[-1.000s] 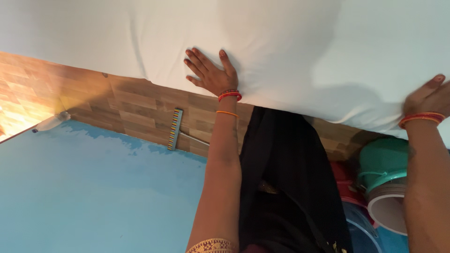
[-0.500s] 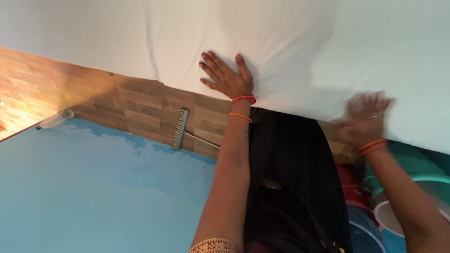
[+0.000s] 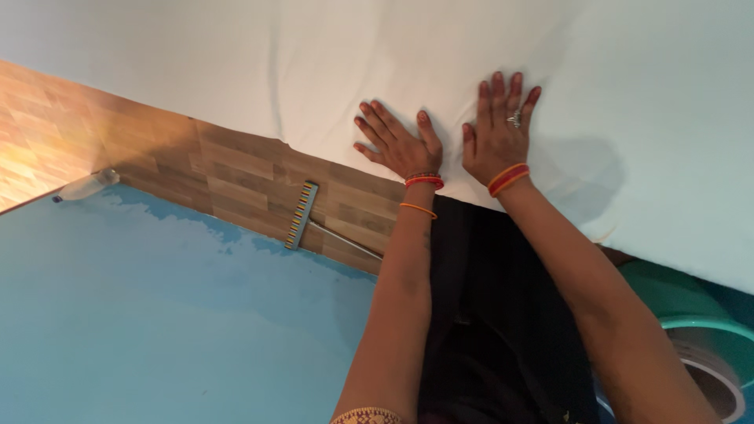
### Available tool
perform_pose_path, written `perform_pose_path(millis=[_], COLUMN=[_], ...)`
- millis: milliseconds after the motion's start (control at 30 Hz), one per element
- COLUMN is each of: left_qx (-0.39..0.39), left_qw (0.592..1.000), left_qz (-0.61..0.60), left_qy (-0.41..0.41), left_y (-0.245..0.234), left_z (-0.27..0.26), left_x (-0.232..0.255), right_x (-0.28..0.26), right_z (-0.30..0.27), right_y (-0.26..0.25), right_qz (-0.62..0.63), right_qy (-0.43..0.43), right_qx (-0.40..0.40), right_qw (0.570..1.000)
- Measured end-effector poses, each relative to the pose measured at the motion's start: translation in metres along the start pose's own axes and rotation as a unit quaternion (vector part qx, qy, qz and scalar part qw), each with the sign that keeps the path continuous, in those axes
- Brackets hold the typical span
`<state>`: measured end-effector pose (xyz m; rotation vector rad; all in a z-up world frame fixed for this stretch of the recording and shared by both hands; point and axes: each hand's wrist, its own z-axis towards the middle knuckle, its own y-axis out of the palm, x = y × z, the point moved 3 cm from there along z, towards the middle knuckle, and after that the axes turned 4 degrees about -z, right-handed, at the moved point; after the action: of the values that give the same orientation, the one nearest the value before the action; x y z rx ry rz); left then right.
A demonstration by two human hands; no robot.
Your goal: The person smooths a white sheet on a mattress by hand, pressing and sliding their palms across the surface and tucking the edges under the mattress.
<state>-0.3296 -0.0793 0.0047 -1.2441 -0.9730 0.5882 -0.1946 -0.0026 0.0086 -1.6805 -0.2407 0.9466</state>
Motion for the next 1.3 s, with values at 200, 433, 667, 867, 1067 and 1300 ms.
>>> perform_pose_path(millis=[200, 433, 667, 867, 1067, 1300], left_qx=[0.009, 0.021, 0.017, -0.041, -0.069, -0.030], left_qw=[1.000, 0.999, 0.996, 0.981, 0.962, 0.984], left_qz=[-0.023, -0.044, -0.070, -0.092, -0.045, -0.021], left_qy=[0.005, 0.023, 0.049, 0.166, 0.260, 0.174], left_y=[0.000, 0.000, -0.011, -0.028, -0.034, -0.030], left_z=[-0.002, -0.001, -0.003, 0.017, 0.090, 0.129], left_x=[-0.002, -0.003, -0.007, -0.050, -0.093, -0.098], right_x=[-0.015, -0.015, -0.012, -0.013, -0.011, -0.010], right_z=[0.013, 0.011, 0.010, 0.010, 0.008, 0.008], right_y=[0.000, 0.002, 0.004, 0.006, 0.008, 0.008], right_qz=[-0.020, -0.039, -0.054, -0.093, -0.090, -0.104], right_qy=[0.052, 0.072, 0.064, 0.061, 0.085, 0.070], right_qx=[-0.044, -0.059, -0.037, -0.047, -0.073, -0.060], right_qw=[0.997, 0.995, 0.996, 0.993, 0.990, 0.990])
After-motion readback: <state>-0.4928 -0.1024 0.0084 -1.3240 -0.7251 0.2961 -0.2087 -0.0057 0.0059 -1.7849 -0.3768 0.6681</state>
